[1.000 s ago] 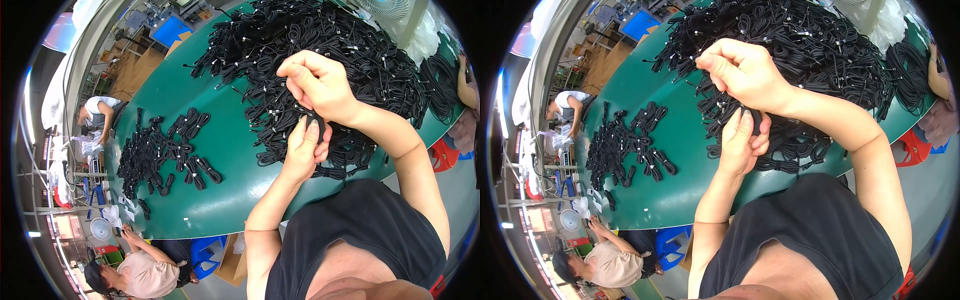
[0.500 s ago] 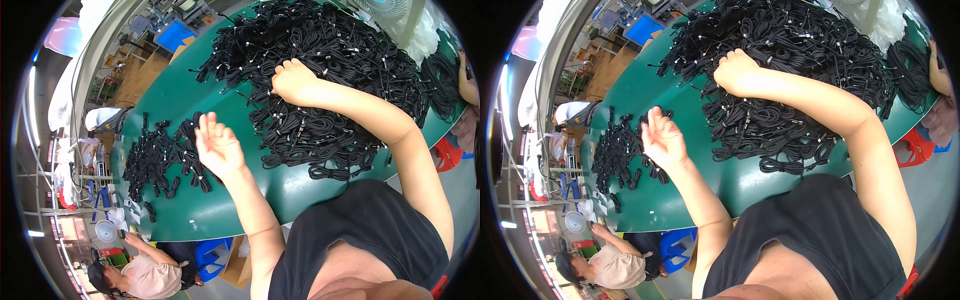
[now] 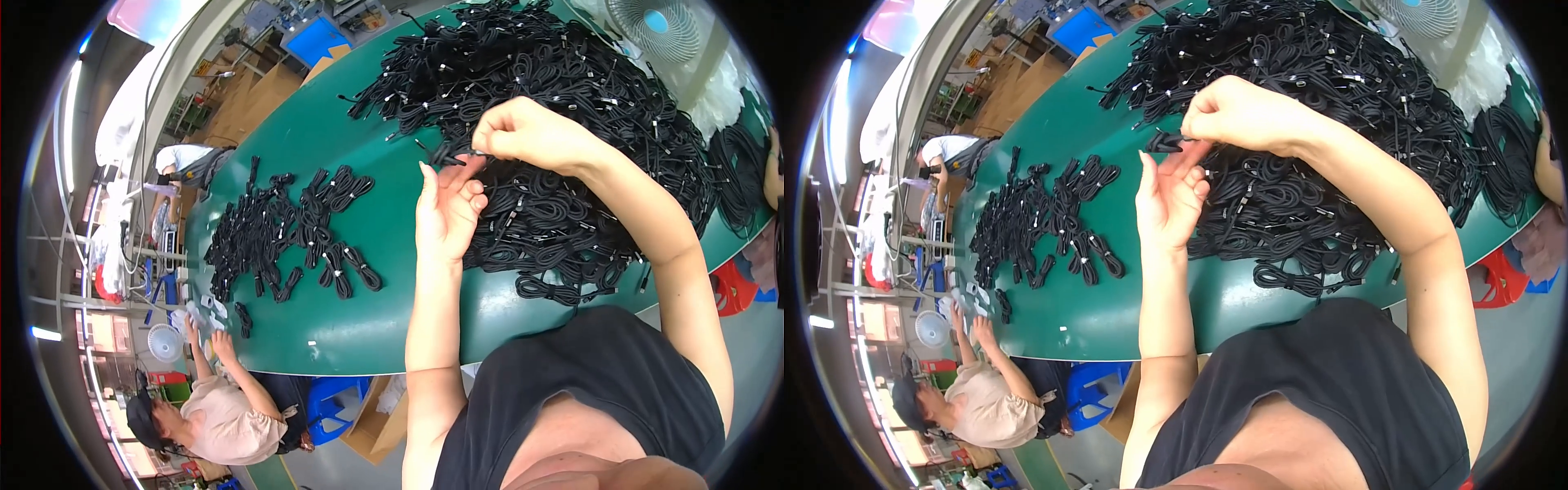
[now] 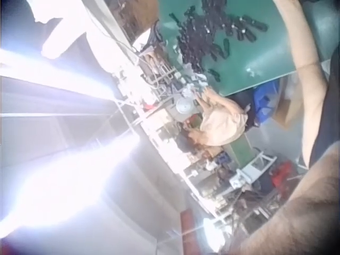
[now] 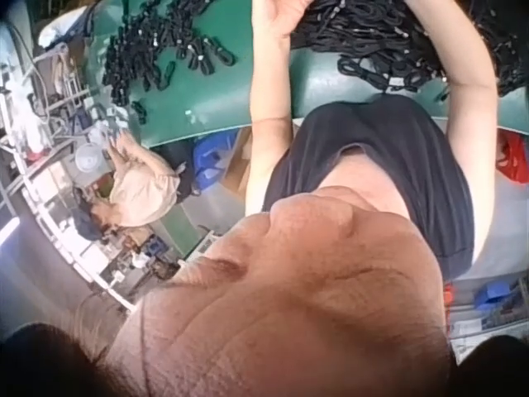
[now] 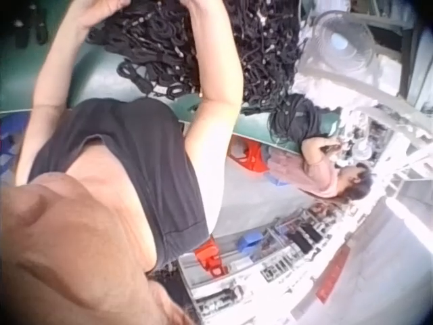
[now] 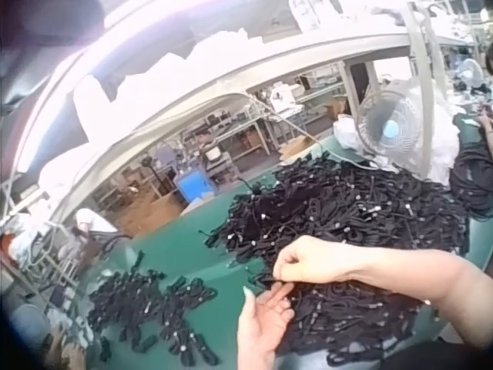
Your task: Bundling individual black cables and securing them with white plastic ties.
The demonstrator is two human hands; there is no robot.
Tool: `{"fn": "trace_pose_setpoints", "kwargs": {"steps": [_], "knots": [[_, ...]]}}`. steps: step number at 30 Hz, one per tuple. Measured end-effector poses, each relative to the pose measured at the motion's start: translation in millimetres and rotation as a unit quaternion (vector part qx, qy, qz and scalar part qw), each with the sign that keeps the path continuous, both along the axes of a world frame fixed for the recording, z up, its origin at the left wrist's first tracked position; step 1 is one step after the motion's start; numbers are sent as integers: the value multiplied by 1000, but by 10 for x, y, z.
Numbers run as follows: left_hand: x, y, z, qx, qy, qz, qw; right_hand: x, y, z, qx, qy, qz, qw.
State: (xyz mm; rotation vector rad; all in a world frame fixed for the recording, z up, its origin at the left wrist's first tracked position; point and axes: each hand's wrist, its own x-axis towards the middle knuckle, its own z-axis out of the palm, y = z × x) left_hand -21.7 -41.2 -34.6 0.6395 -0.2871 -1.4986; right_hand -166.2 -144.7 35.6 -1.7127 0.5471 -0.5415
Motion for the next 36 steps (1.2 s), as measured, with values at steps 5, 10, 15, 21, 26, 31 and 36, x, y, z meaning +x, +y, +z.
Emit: {"fn": "trace_pose_setpoints", "kwargs": {"steps": [5,10,15,21,26,31,36], "knots": [[56,63,49,-161,5,115,980,-158,180,-63,-92,17,18,995],[0,98,86,-156,-95,174,968,-229,334,-98,-352,0,7,936],[-33,128,36,-235,-73,142,959,-222,427,-145,-443,-73,-29,893],[-74,145,54,-254,-106,151,949,-267,389,-221,-419,-85,-12,904],[-123,159,135,-255,-130,123,950,-307,418,-206,-465,-62,-26,883],[-115,159,97,-274,-131,118,945,-278,462,-226,-494,-69,-61,864],[-254,160,80,-261,-125,107,951,-246,428,-274,-486,-111,-104,861]]}}
